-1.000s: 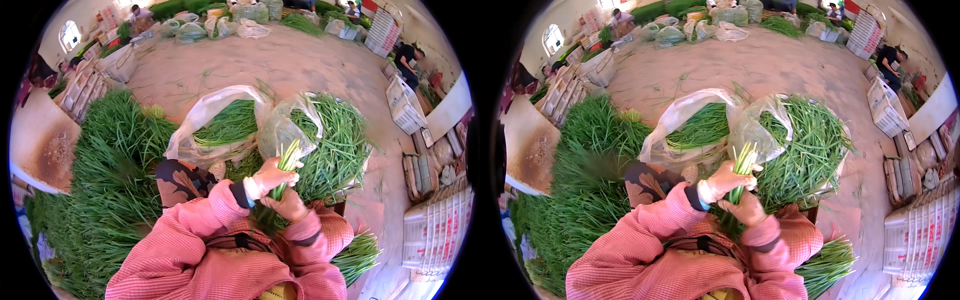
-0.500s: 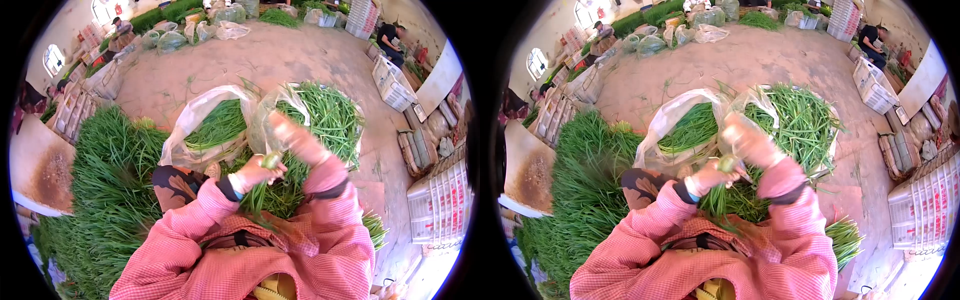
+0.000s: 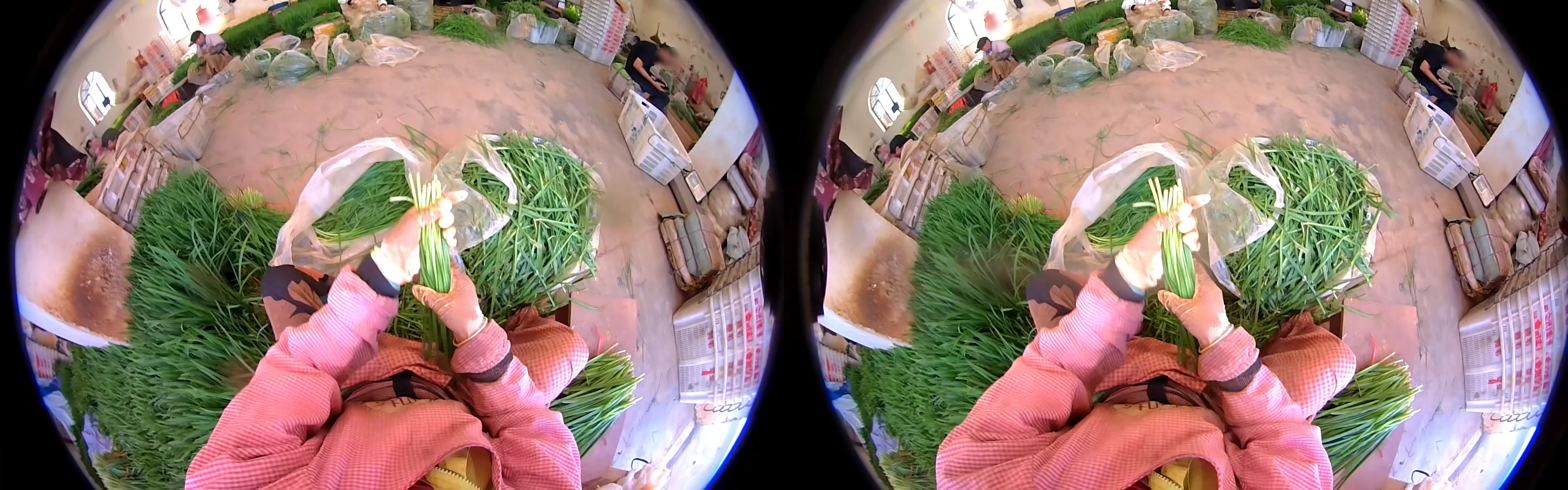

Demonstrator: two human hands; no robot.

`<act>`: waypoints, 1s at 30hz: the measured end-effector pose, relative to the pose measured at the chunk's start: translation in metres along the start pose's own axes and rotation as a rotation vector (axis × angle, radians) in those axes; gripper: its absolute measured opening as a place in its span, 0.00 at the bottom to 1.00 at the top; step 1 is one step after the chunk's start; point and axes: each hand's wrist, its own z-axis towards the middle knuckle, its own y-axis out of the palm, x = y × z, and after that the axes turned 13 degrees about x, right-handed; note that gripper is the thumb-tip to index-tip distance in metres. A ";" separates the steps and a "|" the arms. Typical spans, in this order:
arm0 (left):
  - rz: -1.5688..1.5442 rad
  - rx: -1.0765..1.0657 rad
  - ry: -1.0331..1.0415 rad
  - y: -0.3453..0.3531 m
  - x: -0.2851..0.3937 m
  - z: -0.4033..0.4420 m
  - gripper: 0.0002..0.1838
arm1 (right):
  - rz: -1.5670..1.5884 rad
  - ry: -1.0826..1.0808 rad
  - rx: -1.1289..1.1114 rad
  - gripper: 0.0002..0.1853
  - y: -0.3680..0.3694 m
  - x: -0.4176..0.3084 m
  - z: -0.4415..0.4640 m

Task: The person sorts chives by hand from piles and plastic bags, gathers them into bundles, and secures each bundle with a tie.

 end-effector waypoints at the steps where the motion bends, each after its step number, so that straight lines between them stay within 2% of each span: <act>1: -0.005 -0.023 -0.051 0.001 0.007 0.003 0.20 | -0.004 0.007 -0.002 0.35 -0.002 0.000 -0.003; 3: -0.023 -0.010 -0.047 0.007 0.022 0.008 0.15 | 0.235 0.256 -0.161 0.26 -0.003 0.000 -0.008; 4: -0.086 -0.015 0.001 0.010 0.037 0.009 0.16 | 0.273 0.279 -0.224 0.19 -0.006 0.004 -0.015; 5: -0.148 -0.027 0.047 0.014 0.055 0.010 0.16 | 0.158 0.379 -0.267 0.19 -0.012 0.011 -0.022; 6: -0.062 0.006 0.197 0.016 0.075 0.010 0.16 | -0.008 0.452 -0.346 0.19 -0.023 0.045 -0.027; 7: 0.022 0.039 0.353 0.018 0.094 0.008 0.15 | -0.616 0.199 -0.420 0.20 -0.040 0.078 -0.029; 8: 0.141 0.069 0.484 0.026 0.112 0.004 0.14 | -1.066 0.292 -0.399 0.21 -0.053 0.033 -0.043; 9: 0.262 0.105 0.616 0.036 0.125 -0.003 0.13 | -1.485 0.231 -0.907 0.21 -0.075 0.061 -0.035; 10: 0.444 0.158 0.723 0.045 0.131 -0.010 0.11 | -1.574 0.361 -0.549 0.25 -0.086 0.044 -0.030; 11: 0.456 0.146 0.732 0.052 0.133 -0.009 0.11 | -1.576 0.452 -0.150 0.29 -0.098 0.027 -0.024; 12: 0.540 0.114 0.781 0.056 0.125 -0.009 0.10 | -1.237 0.006 0.214 0.33 -0.100 -0.001 -0.029; 13: 0.613 0.079 0.807 0.058 0.110 -0.010 0.09 | -0.994 -0.495 0.471 0.37 -0.098 -0.005 -0.008; 14: 0.579 0.086 0.705 0.068 0.095 -0.013 0.11 | -0.698 -0.651 0.397 0.37 -0.090 -0.056 0.013; 15: 0.585 0.083 0.686 0.082 0.075 -0.015 0.13 | -0.509 -0.571 0.399 0.41 -0.075 -0.089 0.008; 16: 0.557 -0.062 0.589 0.087 0.060 -0.016 0.16 | -0.418 -0.594 0.388 0.42 -0.064 -0.101 0.006; 17: 0.831 -0.114 0.912 0.095 0.037 -0.024 0.16 | -0.397 -0.660 0.370 0.44 -0.048 -0.100 0.004; 18: 0.537 -0.098 0.583 0.103 0.029 -0.021 0.16 | -0.395 -0.702 0.356 0.45 -0.040 -0.095 0.004; 19: 0.251 -0.109 0.453 0.107 0.035 -0.035 0.15 | -0.379 -0.730 0.317 0.48 -0.023 -0.093 0.007; 20: 0.191 -0.374 0.386 0.102 0.055 -0.038 0.12 | -0.260 -0.591 0.133 0.44 0.000 -0.110 0.013; 21: 0.046 -0.485 0.183 0.112 0.059 -0.032 0.11 | -0.260 -0.569 0.140 0.36 -0.008 -0.122 0.005; 22: 0.070 -0.517 0.166 0.124 0.054 -0.022 0.11 | -0.383 -0.446 0.192 0.29 -0.021 -0.138 -0.006; 23: 0.066 -0.589 0.127 0.140 0.043 -0.020 0.15 | -0.388 -0.430 0.232 0.29 -0.032 -0.146 -0.018; 25: 0.038 -0.560 0.133 0.179 0.015 -0.020 0.21 | -0.310 -0.326 0.316 0.25 -0.058 -0.160 -0.040; 26: -0.034 -0.697 -0.004 0.195 0.003 -0.012 0.24 | -0.247 -0.306 0.329 0.23 -0.075 -0.161 -0.054; 27: -0.019 -0.708 -0.012 0.210 -0.011 -0.005 0.27 | -0.252 -0.411 0.385 0.24 -0.094 -0.159 -0.072; 28: 0.132 -0.785 0.108 0.225 -0.028 0.004 0.31 | -0.229 -0.471 0.446 0.26 -0.116 -0.154 -0.093; 29: 0.153 -0.627 0.160 0.237 -0.053 0.001 0.34 | -0.113 -0.301 0.446 0.24 -0.143 -0.150 -0.118; 30: 0.227 -0.559 0.224 0.248 -0.077 0.008 0.37 | 0.028 -0.043 0.559 0.22 -0.170 -0.149 -0.146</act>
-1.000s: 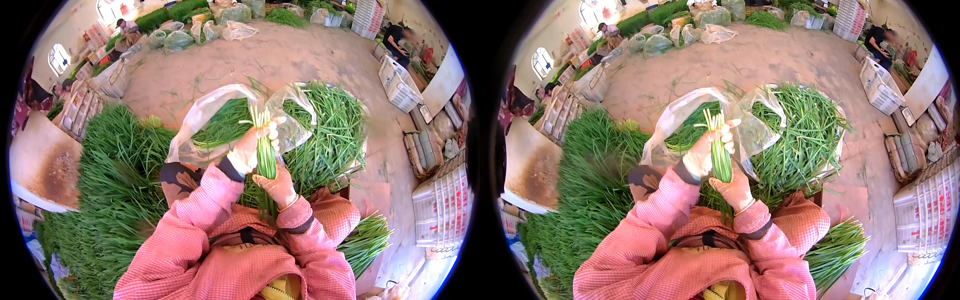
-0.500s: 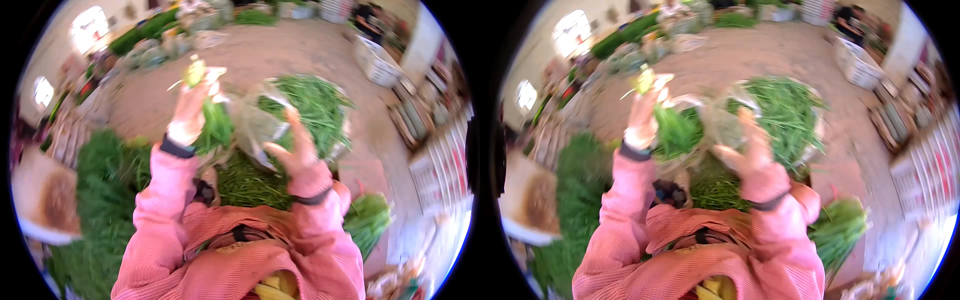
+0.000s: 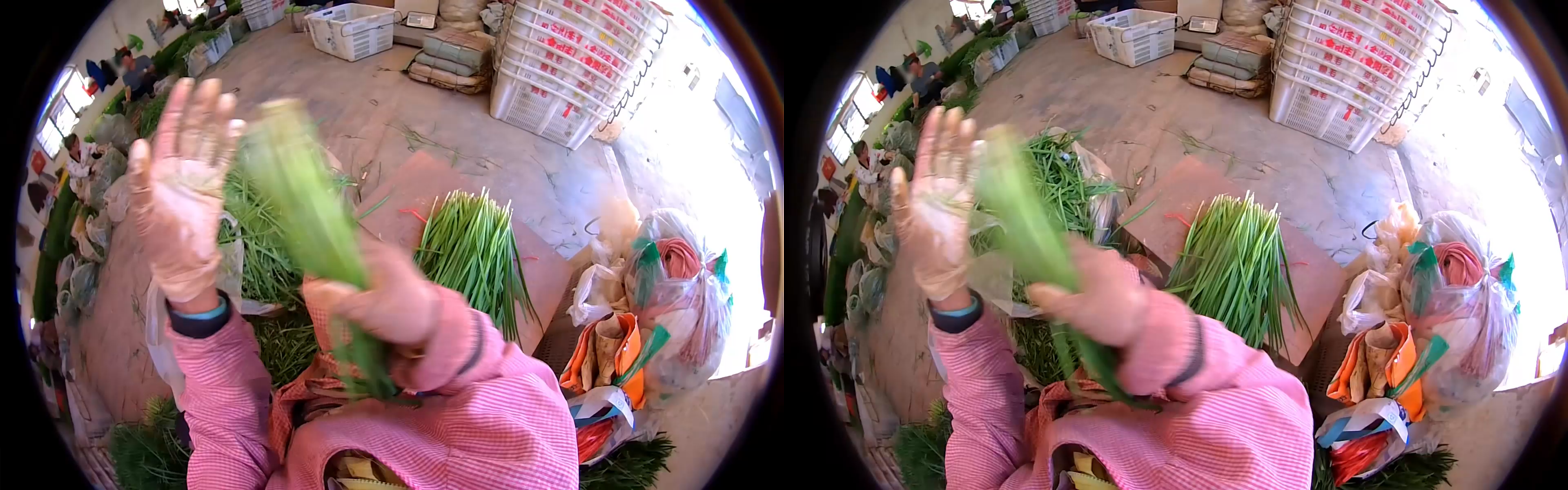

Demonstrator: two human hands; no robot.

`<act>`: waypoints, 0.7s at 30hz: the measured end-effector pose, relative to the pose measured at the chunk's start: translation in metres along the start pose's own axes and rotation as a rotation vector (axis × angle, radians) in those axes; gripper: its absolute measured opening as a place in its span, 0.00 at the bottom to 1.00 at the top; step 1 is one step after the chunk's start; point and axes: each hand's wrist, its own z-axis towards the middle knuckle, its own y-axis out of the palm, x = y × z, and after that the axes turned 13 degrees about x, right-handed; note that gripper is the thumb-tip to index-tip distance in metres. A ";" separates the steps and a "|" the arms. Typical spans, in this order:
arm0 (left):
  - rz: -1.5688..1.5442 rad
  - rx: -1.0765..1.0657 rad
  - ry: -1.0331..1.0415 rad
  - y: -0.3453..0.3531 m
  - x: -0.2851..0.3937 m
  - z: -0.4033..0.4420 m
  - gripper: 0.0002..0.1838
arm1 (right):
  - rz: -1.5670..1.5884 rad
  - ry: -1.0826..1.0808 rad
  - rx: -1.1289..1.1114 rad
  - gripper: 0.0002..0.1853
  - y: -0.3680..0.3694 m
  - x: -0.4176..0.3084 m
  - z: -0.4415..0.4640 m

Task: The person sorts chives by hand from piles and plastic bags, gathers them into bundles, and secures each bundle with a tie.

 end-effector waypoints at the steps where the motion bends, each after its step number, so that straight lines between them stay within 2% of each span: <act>1: -0.021 -0.042 -0.091 0.001 -0.027 0.005 0.41 | 0.081 0.003 0.177 0.18 -0.036 0.001 -0.011; 2: 0.110 -0.064 -0.144 0.004 -0.055 0.002 0.46 | 0.121 0.077 0.371 0.15 -0.071 0.013 -0.019; 3: 0.126 -0.079 -0.240 0.001 -0.087 -0.002 0.46 | 0.205 0.082 0.535 0.13 -0.106 0.032 -0.028; 5: 0.290 -0.051 -0.419 0.005 -0.152 -0.014 0.48 | 0.125 0.141 0.853 0.10 -0.155 0.078 -0.030; 7: 0.347 0.021 -0.575 0.005 -0.226 -0.028 0.53 | 0.076 0.170 0.930 0.13 -0.192 0.142 -0.022; 9: 0.417 0.063 -0.724 0.012 -0.272 -0.046 0.58 | -0.088 0.138 1.032 0.20 -0.217 0.202 -0.013; 11: 0.519 -0.014 -0.898 0.015 -0.300 -0.054 0.59 | -0.718 0.059 1.234 0.30 -0.217 0.234 -0.002; 12: 0.787 0.019 -0.822 -0.006 -0.344 -0.061 0.62 | -0.798 0.184 1.182 0.40 -0.204 0.214 0.002; 13: 0.793 0.023 -0.828 -0.004 -0.353 -0.062 0.62 | -0.837 0.247 1.120 0.41 -0.194 0.203 0.006; 15: 1.293 -0.079 -0.823 0.001 -0.373 -0.064 0.66 | -1.018 0.250 1.012 0.39 -0.193 0.243 0.007; 17: 1.344 -0.107 -0.864 0.002 -0.396 -0.074 0.70 | -1.159 0.206 1.001 0.35 -0.189 0.265 0.010; 19: 1.566 -0.282 -0.774 0.009 -0.414 -0.090 0.72 | -1.305 0.092 0.919 0.35 -0.193 0.279 0.010; 20: 1.631 -0.285 -0.789 0.019 -0.413 -0.092 0.72 | -1.456 0.295 0.774 0.35 -0.192 0.269 0.018; 21: 1.631 -0.290 -0.801 0.021 -0.412 -0.093 0.72 | -1.457 0.307 0.769 0.35 -0.194 0.252 0.013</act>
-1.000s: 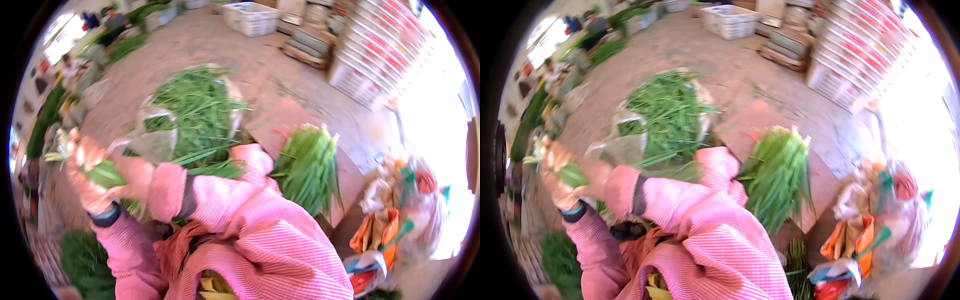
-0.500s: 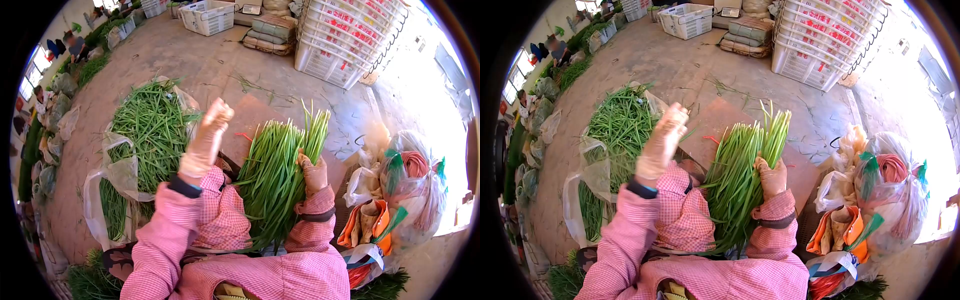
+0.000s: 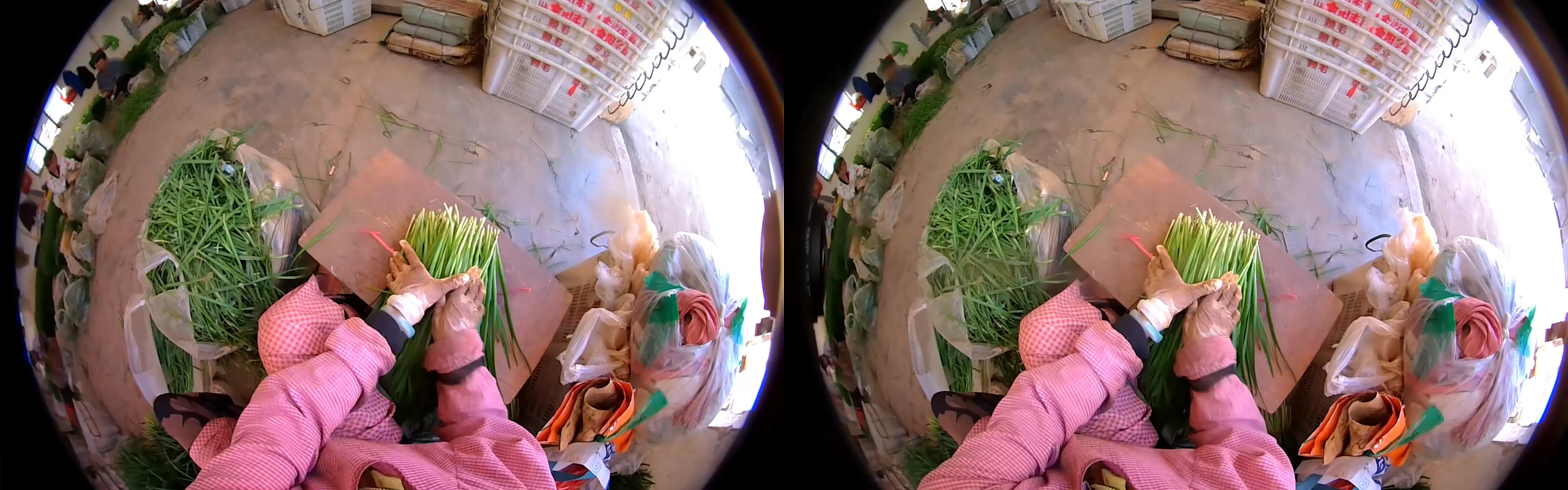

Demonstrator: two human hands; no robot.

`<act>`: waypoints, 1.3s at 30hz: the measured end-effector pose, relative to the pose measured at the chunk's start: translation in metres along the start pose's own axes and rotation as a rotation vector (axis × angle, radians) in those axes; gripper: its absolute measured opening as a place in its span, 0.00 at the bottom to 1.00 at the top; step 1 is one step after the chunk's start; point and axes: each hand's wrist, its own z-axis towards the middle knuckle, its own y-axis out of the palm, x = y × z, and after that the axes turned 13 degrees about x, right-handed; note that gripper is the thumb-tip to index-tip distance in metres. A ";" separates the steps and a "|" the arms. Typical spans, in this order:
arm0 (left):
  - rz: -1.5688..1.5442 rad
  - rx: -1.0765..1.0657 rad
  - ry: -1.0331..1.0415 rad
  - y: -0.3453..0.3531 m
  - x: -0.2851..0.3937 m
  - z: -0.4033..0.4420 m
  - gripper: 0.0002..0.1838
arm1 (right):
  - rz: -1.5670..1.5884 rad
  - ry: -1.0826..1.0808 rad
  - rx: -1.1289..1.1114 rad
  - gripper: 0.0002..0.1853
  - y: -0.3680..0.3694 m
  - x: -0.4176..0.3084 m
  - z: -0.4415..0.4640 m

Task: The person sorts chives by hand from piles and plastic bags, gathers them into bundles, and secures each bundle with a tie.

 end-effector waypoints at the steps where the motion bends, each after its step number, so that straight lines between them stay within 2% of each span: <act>1: -0.008 0.037 -0.015 -0.001 0.001 0.000 0.72 | -0.054 0.030 -0.184 0.34 -0.055 -0.008 0.010; 2: -0.014 0.072 -0.031 -0.001 0.001 -0.001 0.72 | -0.108 0.059 -0.369 0.33 -0.083 -0.010 0.017; 4: -0.004 0.092 -0.037 -0.002 0.002 -0.007 0.72 | 0.089 0.058 0.107 0.33 -0.060 0.034 0.027; 5: -0.027 0.121 -0.032 -0.002 0.002 -0.010 0.72 | 0.137 0.128 0.223 0.32 -0.045 0.049 0.036; 6: -0.055 0.154 -0.022 -0.002 0.003 -0.011 0.72 | 0.079 0.097 0.286 0.29 -0.016 0.066 0.041; 8: -0.017 0.192 -0.018 -0.001 0.002 -0.012 0.73 | 1.108 1.142 -0.232 0.29 0.003 0.054 0.060; 9: -0.149 0.098 -0.009 -0.001 -0.001 -0.011 0.73 | 1.063 0.944 -0.082 0.28 0.057 0.060 0.043; 10: -0.278 0.000 -0.001 -0.001 -0.003 -0.011 0.73 | 1.291 0.951 -0.087 0.29 0.058 0.047 0.036; 11: -0.277 0.000 -0.003 -0.001 -0.005 -0.010 0.73 | 1.518 0.966 -0.104 0.29 0.053 0.030 0.031; 12: -0.305 0.016 0.024 -0.001 -0.009 -0.011 0.72 | 1.511 0.980 -0.112 0.29 0.048 0.018 0.027; 14: -0.351 0.048 0.082 -0.002 -0.015 -0.010 0.72 | 2.057 1.151 -0.106 0.27 0.044 -0.004 0.020; 15: -0.218 0.109 0.061 -0.001 -0.013 -0.011 0.70 | 2.327 1.232 -0.097 0.27 0.041 -0.009 0.013; 16: -0.218 0.105 0.058 0.003 -0.010 -0.011 0.70 | 2.323 1.237 -0.096 0.27 0.034 -0.010 0.013; 18: -0.022 0.231 0.074 0.011 -0.005 -0.010 0.68 | 2.320 1.160 -0.081 0.27 0.022 -0.010 0.016; 19: -0.092 0.237 0.078 0.013 -0.008 -0.008 0.68 | 2.444 1.188 -0.254 0.25 0.052 0.008 0.010; 20: -0.098 0.236 0.093 0.013 -0.008 -0.007 0.68 | 2.448 1.174 -0.238 0.25 0.059 0.012 0.008; 21: -0.088 0.223 0.066 0.012 -0.008 -0.007 0.68 | 1.956 1.026 0.029 0.23 0.063 0.015 0.003; 22: -0.074 0.211 0.040 0.009 -0.008 -0.007 0.68 | 1.204 0.465 0.092 0.21 0.046 0.022 0.001; 23: -0.045 0.188 0.016 0.005 -0.007 -0.007 0.68 | 0.335 0.146 0.345 0.19 0.027 0.028 -0.001; 24: -0.039 0.179 0.024 0.003 -0.008 -0.008 0.68 | 0.575 0.272 0.434 0.20 0.009 0.036 0.002; 25: -0.038 0.193 0.020 0.002 -0.009 -0.009 0.68 | 0.759 0.590 0.388 0.16 -0.015 0.044 0.002; 26: -0.042 0.209 0.016 0.002 -0.009 -0.009 0.68 | 0.751 0.597 0.394 0.16 -0.015 0.067 0.006; 28: -0.057 0.201 0.033 0.005 -0.009 -0.010 0.68 | 0.828 0.955 -0.112 0.11 -0.005 0.114 0.017; 29: -0.063 0.214 0.036 0.006 -0.008 -0.010 0.68 | 0.827 0.960 -0.105 0.11 -0.002 0.121 0.019; 31: -0.080 0.225 0.025 0.003 -0.007 -0.011 0.69 | 0.426 0.686 -0.576 0.09 0.006 0.126 0.023; 32: -0.072 0.233 0.021 0.000 -0.008 -0.011 0.69 | 0.435 0.681 -0.582 0.09 -0.005 0.117 0.023; 34: -0.111 0.181 -0.018 -0.005 -0.009 -0.010 0.70 | 0.386 0.652 -0.258 0.13 -0.030 0.103 0.019; 35: -0.153 0.165 -0.029 -0.007 -0.009 -0.009 0.70 | 0.319 0.482 0.010 0.15 -0.016 0.113 0.007; 36: -0.149 0.163 -0.036 -0.007 -0.010 -0.009 0.70 | 0.319 0.482 0.002 0.15 -0.015 0.119 0.007; 38: -0.106 0.182 -0.012 -0.006 -0.008 -0.010 0.70 | 0.621 0.689 -0.283 0.18 -0.016 0.125 0.010; 39: -0.126 0.185 -0.008 -0.005 -0.008 -0.011 0.70 | 0.779 0.834 -0.262 0.14 -0.005 0.127 0.010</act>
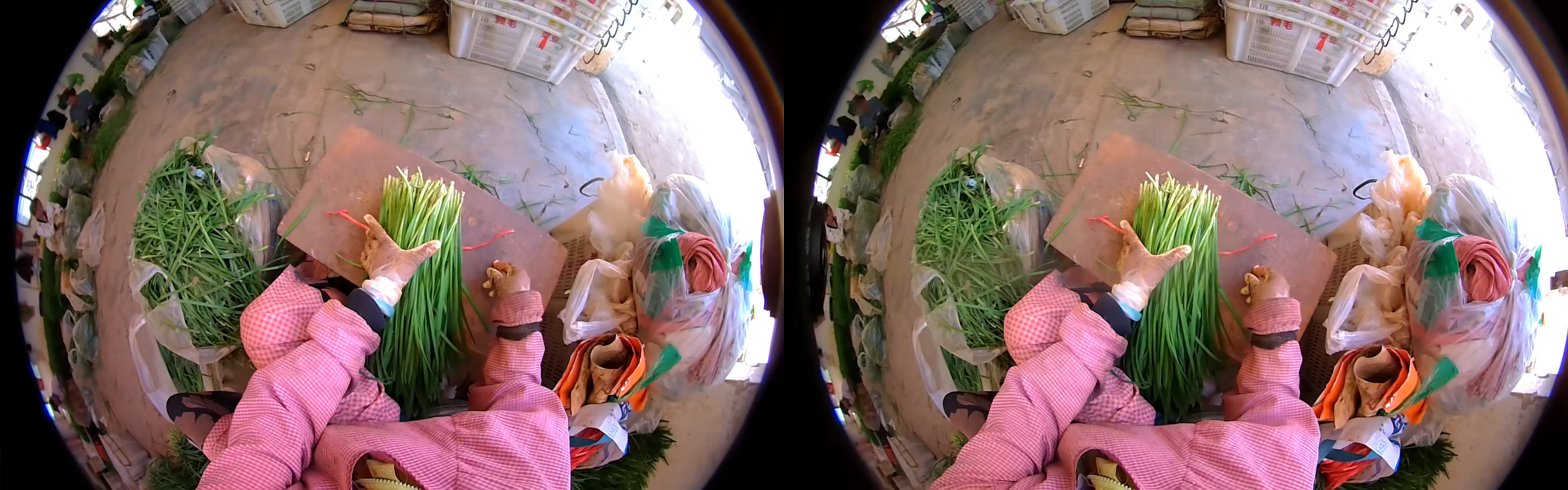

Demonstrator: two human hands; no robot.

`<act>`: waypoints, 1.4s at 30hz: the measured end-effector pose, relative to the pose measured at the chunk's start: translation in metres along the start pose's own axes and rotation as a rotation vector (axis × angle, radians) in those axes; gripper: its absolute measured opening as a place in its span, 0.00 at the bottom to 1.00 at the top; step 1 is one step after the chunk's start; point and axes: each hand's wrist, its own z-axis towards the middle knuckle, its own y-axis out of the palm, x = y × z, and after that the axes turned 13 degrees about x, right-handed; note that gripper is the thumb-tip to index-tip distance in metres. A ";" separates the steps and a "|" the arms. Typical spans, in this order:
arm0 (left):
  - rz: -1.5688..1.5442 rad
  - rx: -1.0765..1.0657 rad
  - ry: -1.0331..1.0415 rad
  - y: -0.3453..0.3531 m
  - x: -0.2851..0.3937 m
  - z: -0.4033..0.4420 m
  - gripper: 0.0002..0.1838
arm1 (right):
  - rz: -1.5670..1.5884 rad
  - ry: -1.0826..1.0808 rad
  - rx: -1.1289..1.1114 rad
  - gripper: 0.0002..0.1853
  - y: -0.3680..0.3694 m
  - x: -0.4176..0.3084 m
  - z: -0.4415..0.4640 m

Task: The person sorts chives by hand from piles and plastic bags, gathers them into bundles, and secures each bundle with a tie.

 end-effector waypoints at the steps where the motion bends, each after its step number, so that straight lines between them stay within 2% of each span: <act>1: -0.002 -0.003 0.000 0.001 0.001 -0.002 0.70 | -0.002 0.000 0.002 0.14 0.003 -0.004 -0.001; 3: 0.026 0.049 0.034 0.003 0.001 -0.004 0.70 | -0.008 0.108 0.134 0.11 0.017 -0.023 -0.007; 5: 0.002 0.086 0.074 0.001 0.001 -0.008 0.71 | -0.104 0.061 0.139 0.11 0.031 -0.041 -0.004; 7: 0.027 0.091 0.144 -0.001 0.003 -0.013 0.71 | -0.469 -0.297 0.199 0.10 0.042 -0.051 0.000; 9: -0.027 0.030 0.082 -0.001 0.000 -0.010 0.71 | -0.439 -0.310 0.198 0.08 0.047 -0.057 0.001; 11: -0.080 -0.011 0.040 -0.002 -0.003 -0.009 0.71 | -0.097 -0.179 0.109 0.07 0.047 -0.041 0.013; 12: -0.097 -0.039 0.006 -0.003 -0.002 -0.008 0.71 | 0.227 -0.096 0.067 0.06 0.054 -0.016 0.031; 13: -0.098 -0.035 -0.008 -0.004 -0.002 -0.008 0.71 | 0.219 -0.097 0.055 0.06 0.052 -0.017 0.024; 16: -0.116 -0.068 0.001 -0.006 -0.003 -0.009 0.72 | 0.607 -0.118 0.077 0.05 0.050 -0.029 -0.002; 17: -0.091 -0.079 0.004 -0.005 -0.005 -0.007 0.73 | 0.605 -0.120 0.059 0.05 0.050 -0.029 -0.006; 19: -0.154 -0.121 -0.021 -0.006 -0.009 -0.004 0.74 | 0.787 -0.181 -0.078 0.07 0.050 -0.032 -0.016; 20: -0.251 -0.068 -0.050 -0.016 -0.008 -0.008 0.67 | 0.730 -0.212 -0.090 0.10 0.052 -0.032 -0.015; 21: -0.253 -0.046 -0.063 -0.015 -0.017 -0.001 0.67 | 0.728 -0.216 -0.116 0.10 0.055 -0.032 -0.014; 23: -0.925 0.117 -0.334 0.000 -0.046 0.022 0.51 | 0.679 -0.293 -0.092 0.09 0.057 -0.033 -0.012; 24: -0.780 0.324 -0.309 0.007 -0.064 0.040 0.36 | 0.666 -0.310 -0.081 0.11 0.057 -0.034 -0.014; 25: -0.796 0.228 -0.469 -0.001 -0.065 0.052 0.27 | 0.660 -0.316 -0.109 0.11 0.057 -0.037 -0.017; 27: -0.417 0.343 -0.390 -0.005 -0.065 0.069 0.30 | 0.645 -0.328 -0.095 0.14 0.057 -0.041 -0.021; 29: -0.038 0.475 -0.314 -0.001 -0.053 0.073 0.26 | 0.650 -0.349 -0.114 0.15 0.057 -0.040 -0.020; 31: 0.023 0.459 -0.327 0.004 -0.049 0.082 0.24 | 0.559 -0.340 -0.080 0.13 0.056 -0.039 -0.020; 33: 0.084 0.387 -0.198 0.001 -0.048 0.080 0.22 | 0.544 -0.320 -0.094 0.12 0.052 -0.044 -0.024; 35: 0.092 0.342 -0.128 0.004 -0.059 0.082 0.19 | 0.422 -0.398 -0.136 0.11 0.046 -0.047 -0.026; 37: -0.129 0.472 -0.003 0.012 -0.074 0.083 0.16 | 0.455 -0.379 -0.153 0.10 0.038 -0.056 -0.034; 38: -0.377 0.442 -0.124 0.016 -0.078 0.079 0.13 | 0.446 -0.459 -0.149 0.10 0.033 -0.061 -0.037; 39: -0.665 0.366 -0.334 0.023 -0.079 0.073 0.10 | 0.435 -0.538 -0.147 0.10 0.030 -0.064 -0.040; 40: -0.878 0.277 -0.385 0.010 -0.065 0.056 0.08 | 0.376 -0.776 -0.149 0.09 0.023 -0.066 -0.036; 41: -1.090 0.189 -0.438 -0.005 -0.050 0.038 0.07 | 0.370 -0.778 -0.151 0.09 0.020 -0.065 -0.036; 42: -1.124 0.176 -0.421 -0.002 -0.048 0.031 0.06 | 0.381 -0.894 -0.168 0.08 0.019 -0.064 -0.035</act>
